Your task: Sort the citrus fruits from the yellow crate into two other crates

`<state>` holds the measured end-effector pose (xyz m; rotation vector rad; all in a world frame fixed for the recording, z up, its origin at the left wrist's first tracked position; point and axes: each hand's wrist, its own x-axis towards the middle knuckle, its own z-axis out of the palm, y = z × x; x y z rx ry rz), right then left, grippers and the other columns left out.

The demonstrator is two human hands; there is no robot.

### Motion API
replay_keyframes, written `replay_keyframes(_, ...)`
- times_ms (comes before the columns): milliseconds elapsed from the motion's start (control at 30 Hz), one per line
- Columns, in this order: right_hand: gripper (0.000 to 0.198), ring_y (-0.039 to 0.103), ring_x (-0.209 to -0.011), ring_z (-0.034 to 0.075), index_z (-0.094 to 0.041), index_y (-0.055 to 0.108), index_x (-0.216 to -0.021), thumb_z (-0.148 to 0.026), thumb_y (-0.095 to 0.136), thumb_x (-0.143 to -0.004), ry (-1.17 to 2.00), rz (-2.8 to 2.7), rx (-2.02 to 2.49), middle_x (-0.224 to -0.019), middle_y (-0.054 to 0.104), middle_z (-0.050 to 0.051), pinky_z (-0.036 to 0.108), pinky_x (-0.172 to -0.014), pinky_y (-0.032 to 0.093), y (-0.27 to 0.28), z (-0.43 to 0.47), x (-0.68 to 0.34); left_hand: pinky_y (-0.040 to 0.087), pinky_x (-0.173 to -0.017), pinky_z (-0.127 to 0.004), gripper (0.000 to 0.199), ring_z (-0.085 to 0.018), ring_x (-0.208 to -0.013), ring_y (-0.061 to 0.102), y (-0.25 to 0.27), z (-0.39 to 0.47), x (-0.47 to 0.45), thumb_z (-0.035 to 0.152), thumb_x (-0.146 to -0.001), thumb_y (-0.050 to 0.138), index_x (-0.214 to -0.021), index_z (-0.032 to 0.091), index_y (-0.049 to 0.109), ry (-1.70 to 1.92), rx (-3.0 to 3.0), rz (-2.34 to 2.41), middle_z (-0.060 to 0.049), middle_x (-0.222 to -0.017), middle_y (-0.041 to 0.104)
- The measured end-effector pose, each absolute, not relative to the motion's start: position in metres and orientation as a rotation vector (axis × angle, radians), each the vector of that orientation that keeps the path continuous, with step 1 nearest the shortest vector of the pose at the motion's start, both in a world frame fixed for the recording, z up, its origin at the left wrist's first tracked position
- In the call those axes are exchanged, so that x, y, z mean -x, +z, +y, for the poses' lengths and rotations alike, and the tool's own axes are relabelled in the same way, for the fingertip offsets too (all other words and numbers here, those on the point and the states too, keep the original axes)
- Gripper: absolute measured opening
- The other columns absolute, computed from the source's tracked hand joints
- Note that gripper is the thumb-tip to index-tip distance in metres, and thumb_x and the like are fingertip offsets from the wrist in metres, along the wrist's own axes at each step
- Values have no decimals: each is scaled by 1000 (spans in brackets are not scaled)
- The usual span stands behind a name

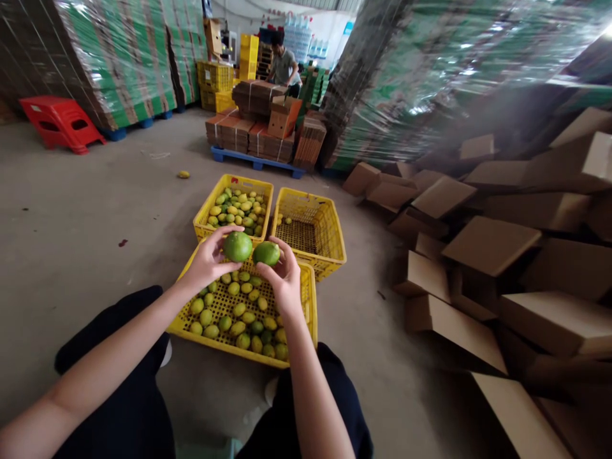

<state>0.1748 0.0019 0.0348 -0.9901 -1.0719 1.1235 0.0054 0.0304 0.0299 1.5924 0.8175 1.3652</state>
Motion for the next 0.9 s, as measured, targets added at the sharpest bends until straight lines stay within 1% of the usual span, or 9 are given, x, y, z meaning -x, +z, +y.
replay_keyframes(100, 38, 67, -71, 19, -29, 62, -101, -35, 74, -66, 1308, -909, 987, -82, 70, -2, 32, -60, 54, 35, 3, -172, 55, -83, -37, 50, -21, -94, 65, 28, 35, -3, 24, -66, 74, -114, 24, 59, 1201, -1282, 699, -6, -110, 66)
replay_keyframes(167, 33, 65, -62, 19, -26, 61, -91, -43, 73, -66, 1403, -841, 968, -73, 68, -1, 28, -49, 48, 36, 5, -170, 56, -78, -35, 38, -18, -80, 67, 27, 37, -2, 32, -71, 70, -106, 20, 61, 1095, -1083, 664, -6, -98, 69)
replay_keyframes(233, 33, 63, -56, 18, -24, 61, -84, -50, 71, -66, 1461, -792, 957, -67, 67, 0, 26, -42, 42, 35, 7, -167, 55, -71, -33, 33, -16, -69, 65, 26, 39, -2, 42, -75, 66, -97, 18, 62, 1008, -962, 636, -7, -88, 70)
replay_keyframes(400, 45, 57, -46, 15, -19, 65, -71, -64, 62, -69, 1574, -747, 983, -60, 67, 5, 26, -38, 36, 34, 11, -164, 50, -60, -28, 54, -14, -59, 58, 28, 41, -5, 70, -80, 52, -81, 17, 65, 917, -961, 630, -6, -68, 66)
replay_keyframes(533, 50, 53, -39, 14, -20, 64, -65, -69, 63, -66, 1642, -694, 1000, -50, 64, 4, 24, -34, 32, 35, 12, -164, 45, -54, -25, 67, -11, -52, 51, 25, 42, -6, 81, -77, 43, -77, 17, 63, 886, -1025, 705, -1, -55, 57)
replay_keyframes(667, 52, 52, -35, 12, -19, 61, -60, -70, 61, -69, 1721, -614, 995, -44, 60, 3, 20, -29, 27, 35, 12, -165, 45, -56, -26, 76, -14, -59, 55, 18, 41, -9, 86, -73, 41, -83, 16, 67, 915, -1098, 789, -4, -61, 60)
replay_keyframes(767, 52, 48, -30, 10, -19, 58, -57, -68, 58, -74, 1760, -543, 990, -41, 57, 1, 18, -26, 23, 31, 13, -166, 47, -59, -29, 80, -19, -66, 59, 16, 39, -12, 88, -67, 44, -88, 14, 69, 968, -1105, 842, -7, -67, 63)
replay_keyframes(833, 51, 46, -29, 9, -19, 57, -57, -65, 57, -77, 1772, -498, 978, -40, 56, 0, 17, -26, 25, 29, 14, -167, 50, -61, -31, 75, -20, -70, 61, 18, 37, -13, 83, -66, 53, -93, 15, 69, 1008, -1102, 852, -9, -76, 66)
replay_keyframes(900, 44, 51, -34, 10, -18, 61, -64, -59, 57, -79, 1766, -458, 934, -44, 60, 1, 17, -29, 34, 28, 15, -168, 52, -69, -32, 60, -21, -79, 64, 22, 36, -14, 66, -65, 72, -100, 18, 68, 1071, -1101, 800, -9, -89, 68)
